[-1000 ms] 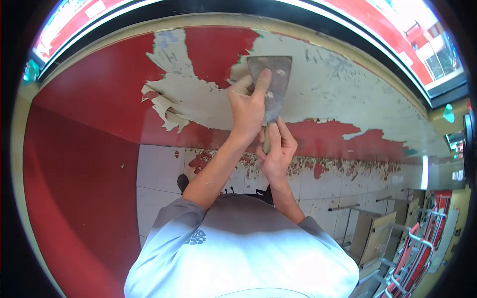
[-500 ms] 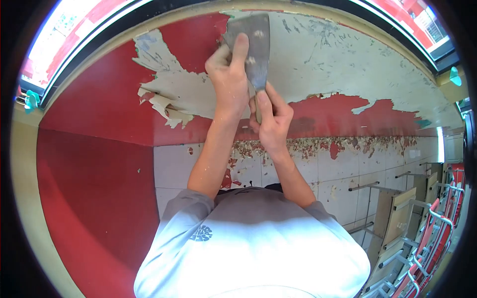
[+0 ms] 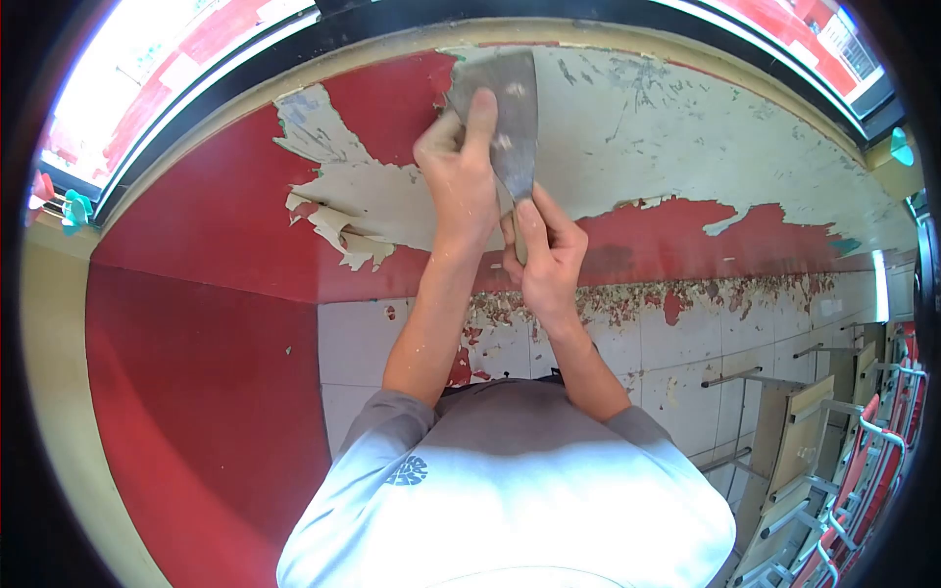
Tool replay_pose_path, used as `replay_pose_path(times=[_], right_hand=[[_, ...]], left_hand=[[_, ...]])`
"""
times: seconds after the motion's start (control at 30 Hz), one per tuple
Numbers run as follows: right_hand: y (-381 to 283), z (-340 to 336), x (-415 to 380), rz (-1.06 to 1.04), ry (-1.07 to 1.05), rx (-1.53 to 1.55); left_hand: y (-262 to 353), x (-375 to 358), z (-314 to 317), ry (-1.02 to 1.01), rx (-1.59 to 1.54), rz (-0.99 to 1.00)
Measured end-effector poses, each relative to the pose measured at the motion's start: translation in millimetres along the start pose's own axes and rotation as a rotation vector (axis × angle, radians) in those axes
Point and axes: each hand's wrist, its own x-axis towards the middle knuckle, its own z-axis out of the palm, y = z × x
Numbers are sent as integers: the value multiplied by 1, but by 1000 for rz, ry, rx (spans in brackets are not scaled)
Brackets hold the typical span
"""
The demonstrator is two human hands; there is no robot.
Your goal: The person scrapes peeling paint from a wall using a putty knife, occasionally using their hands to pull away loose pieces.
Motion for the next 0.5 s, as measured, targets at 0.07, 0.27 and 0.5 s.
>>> replay_pose_path(times=[0.07,0.27,0.5], right_hand=[[-2,3,-4,3,18,-12],[0,2,3,-36,-9,-42],[-7,1,-1,-16,-38,-106]], left_hand=[[1,-4,-1,-30,-52,-84],[-1,-1,12,110,-36,52],[12,-5,9,50,-44,9]])
